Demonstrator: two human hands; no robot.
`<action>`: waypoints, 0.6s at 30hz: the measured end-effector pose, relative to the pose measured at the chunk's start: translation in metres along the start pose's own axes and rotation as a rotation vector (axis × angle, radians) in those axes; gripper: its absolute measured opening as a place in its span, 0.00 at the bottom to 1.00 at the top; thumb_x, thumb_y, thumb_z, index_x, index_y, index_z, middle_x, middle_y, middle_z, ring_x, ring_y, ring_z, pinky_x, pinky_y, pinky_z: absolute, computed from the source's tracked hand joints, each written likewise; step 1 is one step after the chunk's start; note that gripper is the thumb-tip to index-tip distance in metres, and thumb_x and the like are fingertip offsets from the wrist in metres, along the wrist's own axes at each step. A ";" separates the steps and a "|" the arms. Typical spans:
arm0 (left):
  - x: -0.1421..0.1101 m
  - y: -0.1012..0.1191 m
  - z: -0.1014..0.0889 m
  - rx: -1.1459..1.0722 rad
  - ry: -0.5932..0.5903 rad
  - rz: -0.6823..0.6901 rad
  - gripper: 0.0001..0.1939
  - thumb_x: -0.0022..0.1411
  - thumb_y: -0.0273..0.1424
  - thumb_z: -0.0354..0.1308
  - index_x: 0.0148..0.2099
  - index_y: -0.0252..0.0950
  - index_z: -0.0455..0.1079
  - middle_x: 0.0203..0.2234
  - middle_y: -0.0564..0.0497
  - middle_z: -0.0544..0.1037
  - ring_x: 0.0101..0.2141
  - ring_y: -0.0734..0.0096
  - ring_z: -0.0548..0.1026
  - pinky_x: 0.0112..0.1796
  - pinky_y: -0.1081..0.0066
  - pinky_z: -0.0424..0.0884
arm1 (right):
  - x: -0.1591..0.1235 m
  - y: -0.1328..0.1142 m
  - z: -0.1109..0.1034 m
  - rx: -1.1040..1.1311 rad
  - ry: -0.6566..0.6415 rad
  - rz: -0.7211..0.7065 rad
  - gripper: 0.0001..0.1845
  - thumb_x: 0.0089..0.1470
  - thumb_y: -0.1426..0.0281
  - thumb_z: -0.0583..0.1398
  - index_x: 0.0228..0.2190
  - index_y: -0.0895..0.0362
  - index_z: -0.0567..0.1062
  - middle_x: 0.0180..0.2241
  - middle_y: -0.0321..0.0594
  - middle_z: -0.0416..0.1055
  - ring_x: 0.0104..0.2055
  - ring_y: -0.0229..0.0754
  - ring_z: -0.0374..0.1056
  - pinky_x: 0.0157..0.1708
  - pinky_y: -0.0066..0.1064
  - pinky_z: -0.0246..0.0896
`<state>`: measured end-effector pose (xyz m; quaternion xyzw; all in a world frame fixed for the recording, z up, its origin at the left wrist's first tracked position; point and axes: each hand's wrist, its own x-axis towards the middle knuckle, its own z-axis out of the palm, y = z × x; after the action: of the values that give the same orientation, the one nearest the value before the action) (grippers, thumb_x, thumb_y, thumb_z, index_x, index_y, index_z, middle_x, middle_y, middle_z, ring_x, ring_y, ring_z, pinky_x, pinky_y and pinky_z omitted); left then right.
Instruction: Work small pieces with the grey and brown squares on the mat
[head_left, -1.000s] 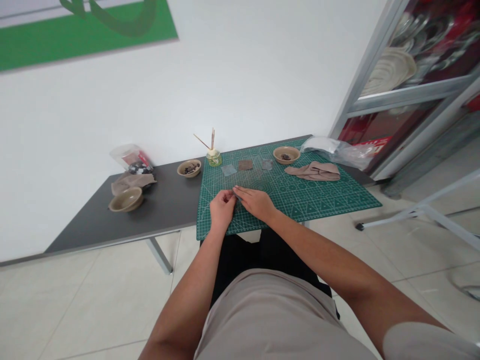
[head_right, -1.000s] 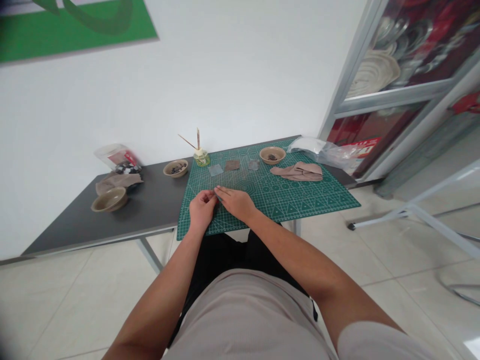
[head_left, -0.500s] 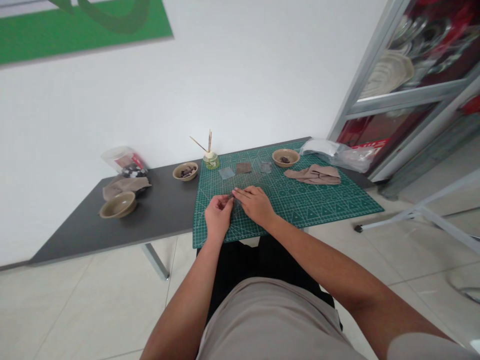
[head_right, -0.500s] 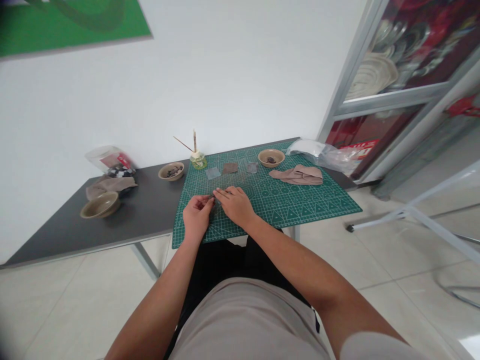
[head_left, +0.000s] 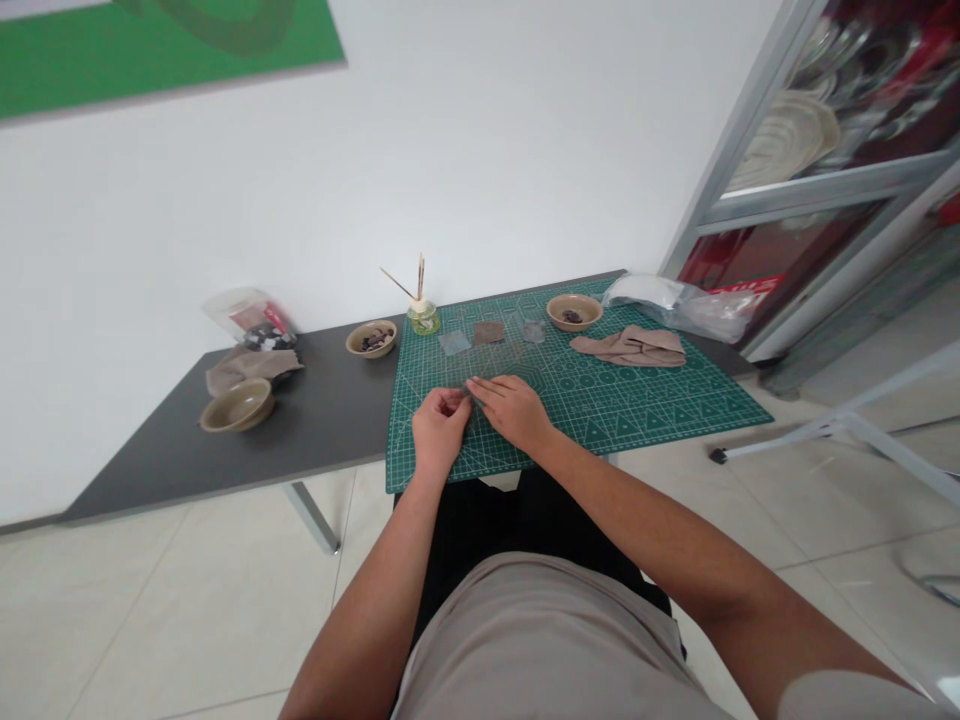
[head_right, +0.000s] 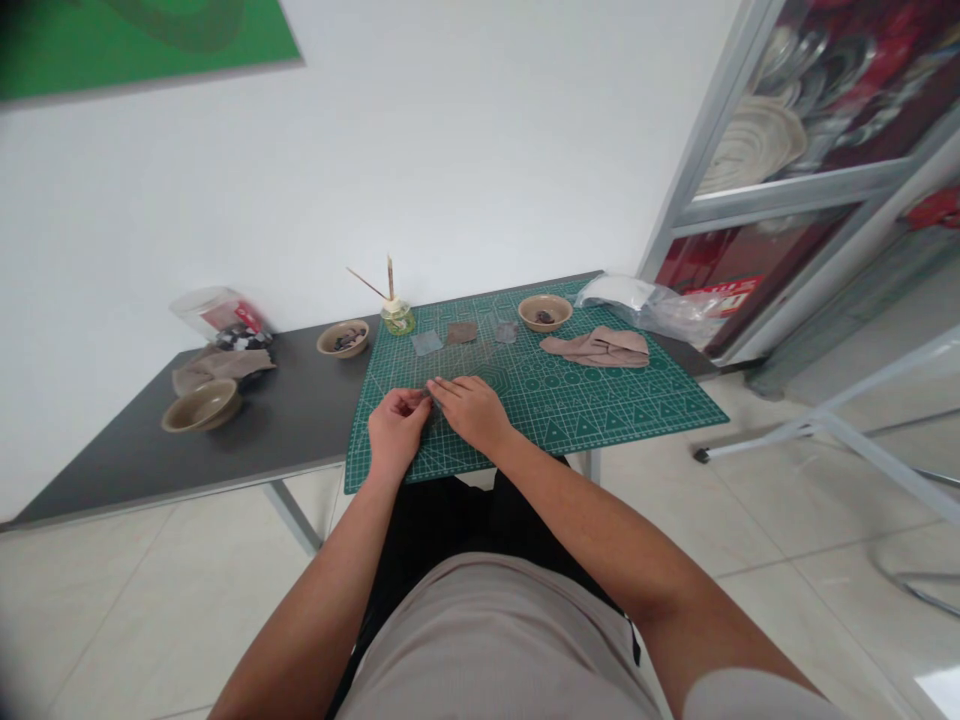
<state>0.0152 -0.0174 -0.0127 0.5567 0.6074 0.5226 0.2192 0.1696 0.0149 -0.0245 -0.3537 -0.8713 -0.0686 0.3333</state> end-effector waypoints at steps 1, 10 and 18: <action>0.000 0.000 0.000 -0.020 -0.001 -0.002 0.07 0.55 0.35 0.62 0.34 0.37 0.73 0.25 0.55 0.75 0.26 0.74 0.71 0.31 0.73 0.67 | 0.000 0.000 0.000 -0.004 0.002 0.010 0.21 0.62 0.75 0.55 0.55 0.59 0.73 0.53 0.44 0.75 0.47 0.47 0.71 0.47 0.42 0.65; -0.001 -0.001 -0.002 0.023 0.008 0.020 0.05 0.57 0.34 0.61 0.34 0.38 0.74 0.26 0.54 0.76 0.27 0.73 0.72 0.32 0.73 0.68 | -0.002 -0.002 0.001 -0.005 0.003 -0.017 0.22 0.63 0.75 0.54 0.56 0.57 0.72 0.54 0.45 0.74 0.48 0.46 0.72 0.47 0.42 0.66; -0.002 0.001 -0.002 0.033 -0.003 0.017 0.05 0.57 0.34 0.60 0.34 0.38 0.73 0.26 0.55 0.76 0.27 0.73 0.73 0.32 0.72 0.68 | -0.002 -0.002 0.001 0.008 -0.026 -0.038 0.22 0.63 0.76 0.54 0.57 0.57 0.71 0.53 0.47 0.74 0.48 0.46 0.73 0.47 0.41 0.66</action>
<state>0.0145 -0.0201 -0.0119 0.5662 0.6109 0.5134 0.2067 0.1685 0.0129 -0.0263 -0.3367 -0.8824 -0.0669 0.3218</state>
